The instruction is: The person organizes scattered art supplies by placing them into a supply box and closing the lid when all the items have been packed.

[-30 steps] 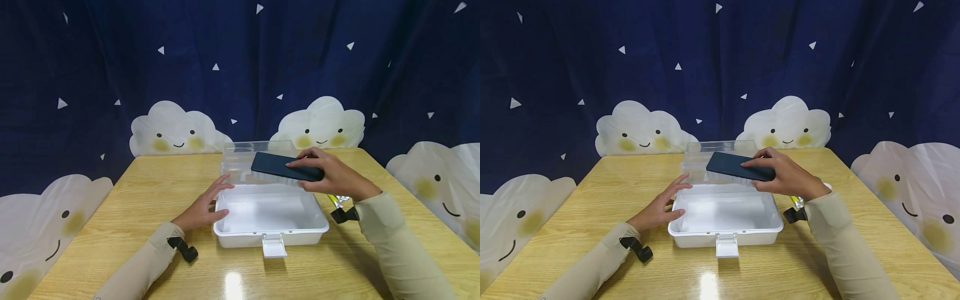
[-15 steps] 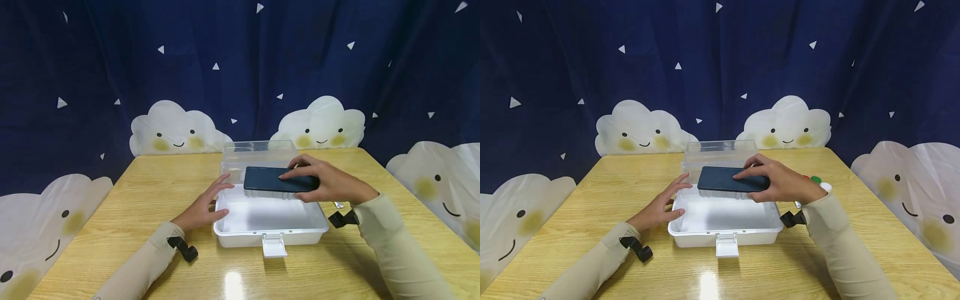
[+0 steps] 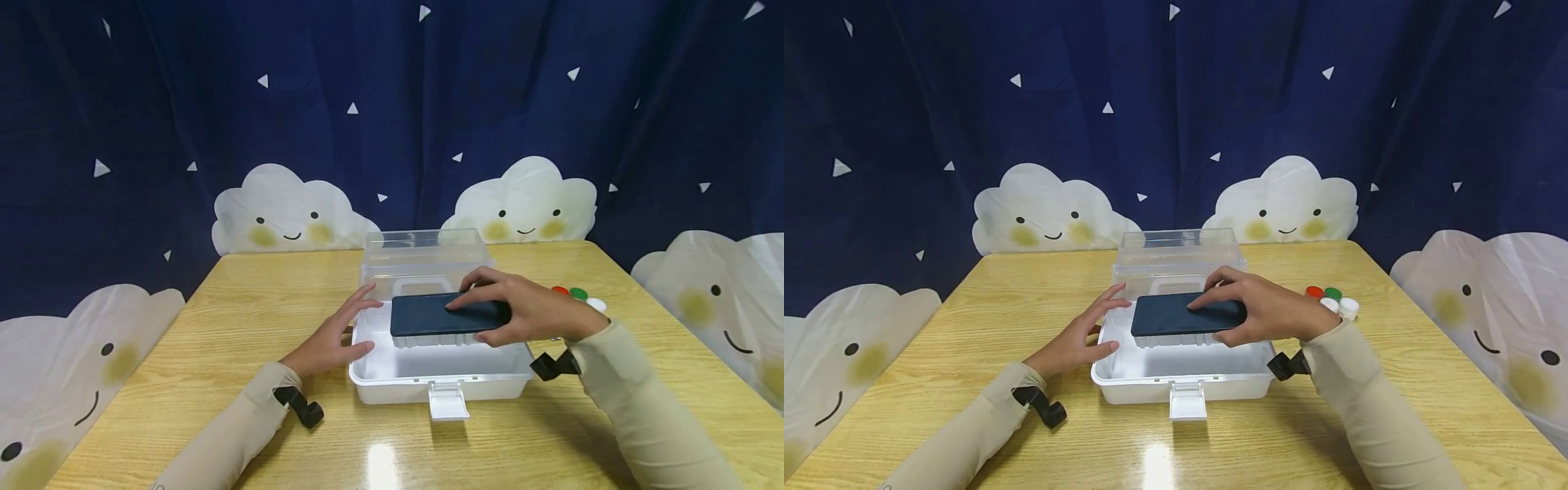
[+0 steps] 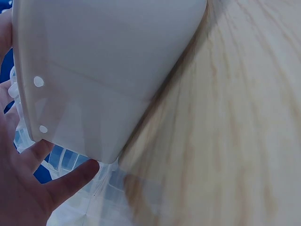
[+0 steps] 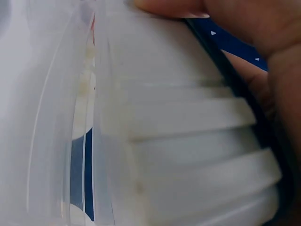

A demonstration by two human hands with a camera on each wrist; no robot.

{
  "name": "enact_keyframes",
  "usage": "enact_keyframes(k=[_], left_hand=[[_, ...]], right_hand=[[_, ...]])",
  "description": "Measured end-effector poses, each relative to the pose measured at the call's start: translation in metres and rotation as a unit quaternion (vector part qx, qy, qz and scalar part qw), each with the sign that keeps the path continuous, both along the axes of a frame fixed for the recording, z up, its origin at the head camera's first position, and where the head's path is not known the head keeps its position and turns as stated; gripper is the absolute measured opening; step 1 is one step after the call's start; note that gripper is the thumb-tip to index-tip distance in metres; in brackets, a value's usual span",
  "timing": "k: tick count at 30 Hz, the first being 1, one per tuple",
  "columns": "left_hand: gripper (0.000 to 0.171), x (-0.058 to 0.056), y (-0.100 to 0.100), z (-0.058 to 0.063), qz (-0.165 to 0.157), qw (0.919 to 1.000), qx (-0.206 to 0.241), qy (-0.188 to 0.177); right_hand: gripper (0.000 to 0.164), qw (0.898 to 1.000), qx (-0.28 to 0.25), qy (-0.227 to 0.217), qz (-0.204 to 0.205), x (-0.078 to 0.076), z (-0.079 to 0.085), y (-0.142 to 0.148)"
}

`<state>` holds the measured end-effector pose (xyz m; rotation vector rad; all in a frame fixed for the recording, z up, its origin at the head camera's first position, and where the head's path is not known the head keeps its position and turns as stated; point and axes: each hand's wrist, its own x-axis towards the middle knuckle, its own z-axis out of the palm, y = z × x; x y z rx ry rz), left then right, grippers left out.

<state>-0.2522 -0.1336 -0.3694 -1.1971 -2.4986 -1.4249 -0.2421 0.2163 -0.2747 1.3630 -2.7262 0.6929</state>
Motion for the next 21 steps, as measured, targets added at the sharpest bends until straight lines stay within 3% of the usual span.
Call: enact_keyframes(k=[11,21], left_hand=[[0.061,0.000,0.000,0.001,0.000,1.0000,-0.003,0.007],[0.060,0.001,0.000,0.001,0.006,1.0000,-0.003,-0.004]], right_hand=[[0.053,0.999,0.026,-0.016,0.015,0.008,0.001,-0.007],[0.053,0.997,0.073,-0.015,-0.014,0.015,-0.001,-0.014]])
